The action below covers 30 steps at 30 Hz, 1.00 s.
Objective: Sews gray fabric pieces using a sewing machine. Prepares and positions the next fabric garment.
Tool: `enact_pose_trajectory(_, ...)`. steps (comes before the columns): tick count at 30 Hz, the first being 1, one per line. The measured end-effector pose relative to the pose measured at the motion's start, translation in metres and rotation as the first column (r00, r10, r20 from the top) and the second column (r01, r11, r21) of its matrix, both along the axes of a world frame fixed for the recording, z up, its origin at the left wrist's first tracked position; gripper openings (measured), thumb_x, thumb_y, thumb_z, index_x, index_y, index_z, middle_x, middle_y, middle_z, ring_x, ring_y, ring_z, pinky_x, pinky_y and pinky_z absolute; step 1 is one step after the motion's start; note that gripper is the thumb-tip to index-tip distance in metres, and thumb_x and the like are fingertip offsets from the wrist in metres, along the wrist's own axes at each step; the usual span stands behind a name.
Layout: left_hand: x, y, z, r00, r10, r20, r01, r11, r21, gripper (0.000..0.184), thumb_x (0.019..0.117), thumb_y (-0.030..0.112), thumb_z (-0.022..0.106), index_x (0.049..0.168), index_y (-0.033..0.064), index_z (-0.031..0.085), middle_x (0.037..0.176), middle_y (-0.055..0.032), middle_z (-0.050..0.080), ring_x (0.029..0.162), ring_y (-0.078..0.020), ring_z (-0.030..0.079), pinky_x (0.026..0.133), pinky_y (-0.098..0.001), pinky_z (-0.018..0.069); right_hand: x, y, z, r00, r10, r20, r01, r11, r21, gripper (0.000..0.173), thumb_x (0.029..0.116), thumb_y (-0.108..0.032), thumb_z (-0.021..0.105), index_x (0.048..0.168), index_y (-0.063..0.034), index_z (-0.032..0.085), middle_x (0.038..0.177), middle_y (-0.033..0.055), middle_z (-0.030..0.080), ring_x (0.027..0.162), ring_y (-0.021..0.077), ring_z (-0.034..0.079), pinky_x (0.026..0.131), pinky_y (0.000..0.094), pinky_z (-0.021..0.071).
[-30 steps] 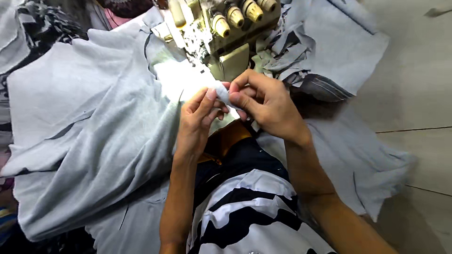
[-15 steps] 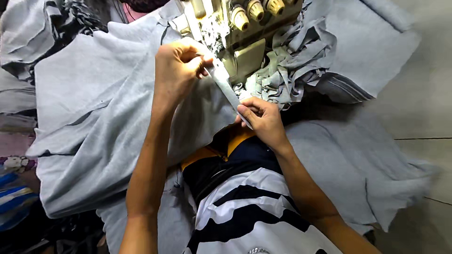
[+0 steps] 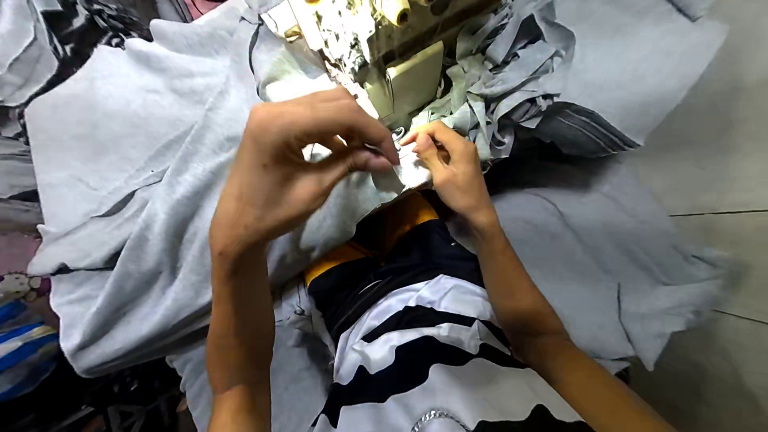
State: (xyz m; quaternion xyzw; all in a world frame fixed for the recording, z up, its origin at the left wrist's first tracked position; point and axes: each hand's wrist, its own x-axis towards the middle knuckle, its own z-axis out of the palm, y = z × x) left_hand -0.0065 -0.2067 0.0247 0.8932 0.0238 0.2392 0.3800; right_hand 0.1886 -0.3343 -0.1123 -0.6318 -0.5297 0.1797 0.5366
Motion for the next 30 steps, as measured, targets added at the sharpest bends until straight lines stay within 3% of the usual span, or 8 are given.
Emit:
enact_pose_trajectory(3,0.004,-0.012,-0.004,1.000,0.017,0.017,-0.016,0.999,-0.044,0.008,0.0946,0.005,0.070,0.100,0.0016,0.075,0.096,-0.0052,0.072,0.089,-0.0100,0.068,0.079,-0.0263,0.0583,0.001,0.033,-0.003,0.966,0.189,-0.179,-0.167,0.977,0.132,0.027,0.1088,-0.014,0.046,0.108,-0.0050,0.071,0.104,0.0021,0.069,0.094,0.0052,0.065,0.084,0.0237,0.0548)
enact_pose_trajectory(8,0.023,0.003,-0.038,0.922,0.385,-0.036,-0.384,0.923,0.035,0.012,0.0987,0.014,0.068,0.104,0.0062,0.075,0.100,-0.0033,0.074,0.091,-0.0066,0.070,0.079,-0.0220,0.0588,-0.008,0.038,-0.007,0.860,0.240,-0.451,-0.207,0.971,0.122,0.040,0.1128,-0.024,0.037,0.107,-0.0050,0.072,0.098,0.0007,0.072,0.092,0.0061,0.068,0.086,0.0273,0.0580)
enact_pose_trajectory(13,0.035,0.027,-0.056,0.778,0.623,-0.074,-0.601,0.774,0.201,0.015,0.0987,0.022,0.068,0.105,0.0118,0.077,0.102,-0.0018,0.075,0.090,-0.0039,0.070,0.084,-0.0202,0.0555,-0.015,0.044,-0.012,0.918,0.216,-0.332,-0.164,0.971,0.177,0.018,0.1022,-0.014,0.061,0.097,-0.0034,0.075,0.090,0.0016,0.075,0.081,0.0044,0.069,0.076,0.0238,0.0582)
enact_pose_trajectory(19,0.043,0.033,-0.060,0.747,0.663,0.043,-0.656,0.727,0.203,0.013,0.0962,0.018,0.070,0.103,0.0081,0.076,0.100,-0.0034,0.075,0.088,-0.0038,0.071,0.081,-0.0192,0.0564,-0.025,0.031,-0.009,0.969,0.033,-0.244,-0.021,0.998,0.052,0.014,0.1009,-0.016,0.065,0.097,-0.0070,0.075,0.089,0.0006,0.073,0.078,0.0039,0.067,0.070,0.0218,0.0570)
enact_pose_trajectory(22,0.046,0.033,-0.065,0.721,0.687,0.087,-0.683,0.685,0.254,0.017,0.0967,0.021,0.070,0.104,0.0063,0.075,0.100,-0.0074,0.072,0.085,-0.0088,0.069,0.079,-0.0218,0.0560,-0.029,0.027,-0.009,0.973,-0.001,-0.229,0.016,0.998,0.063,0.015,0.1021,-0.016,0.064,0.097,-0.0066,0.074,0.086,0.0008,0.072,0.074,0.0046,0.068,0.067,0.0222,0.0586)
enact_pose_trajectory(25,0.041,0.028,-0.069,0.679,0.712,0.179,-0.720,0.598,0.352,0.028,0.0965,0.027,0.071,0.114,0.0051,0.071,0.106,-0.0120,0.070,0.097,-0.0204,0.066,0.083,-0.0314,0.0538,-0.031,0.025,-0.011,0.974,-0.015,-0.226,0.028,0.998,0.056,0.016,0.1027,-0.018,0.063,0.098,-0.0068,0.073,0.086,0.0011,0.071,0.074,0.0053,0.068,0.066,0.0224,0.0589)
enact_pose_trajectory(28,0.026,0.007,-0.066,0.742,0.637,0.210,-0.647,0.598,0.472,0.025,0.0995,0.021,0.066,0.118,0.0053,0.069,0.115,-0.0159,0.066,0.110,-0.0313,0.061,0.093,-0.0411,0.0486,-0.031,0.027,-0.011,0.972,-0.027,-0.236,0.041,0.998,0.056,0.017,0.1023,-0.018,0.064,0.097,-0.0059,0.074,0.084,0.0004,0.071,0.072,0.0030,0.066,0.067,0.0207,0.0577)
enact_pose_trajectory(30,0.018,-0.004,-0.076,0.793,0.587,0.162,-0.569,0.620,0.539,0.025,0.1017,0.022,0.063,0.120,0.0076,0.072,0.118,-0.0137,0.070,0.108,-0.0311,0.063,0.091,-0.0433,0.0475,-0.032,0.023,-0.010,0.969,-0.033,-0.246,0.044,0.998,0.042,0.017,0.1021,-0.021,0.065,0.096,-0.0067,0.073,0.081,0.0012,0.069,0.067,0.0049,0.064,0.060,0.0217,0.0561)
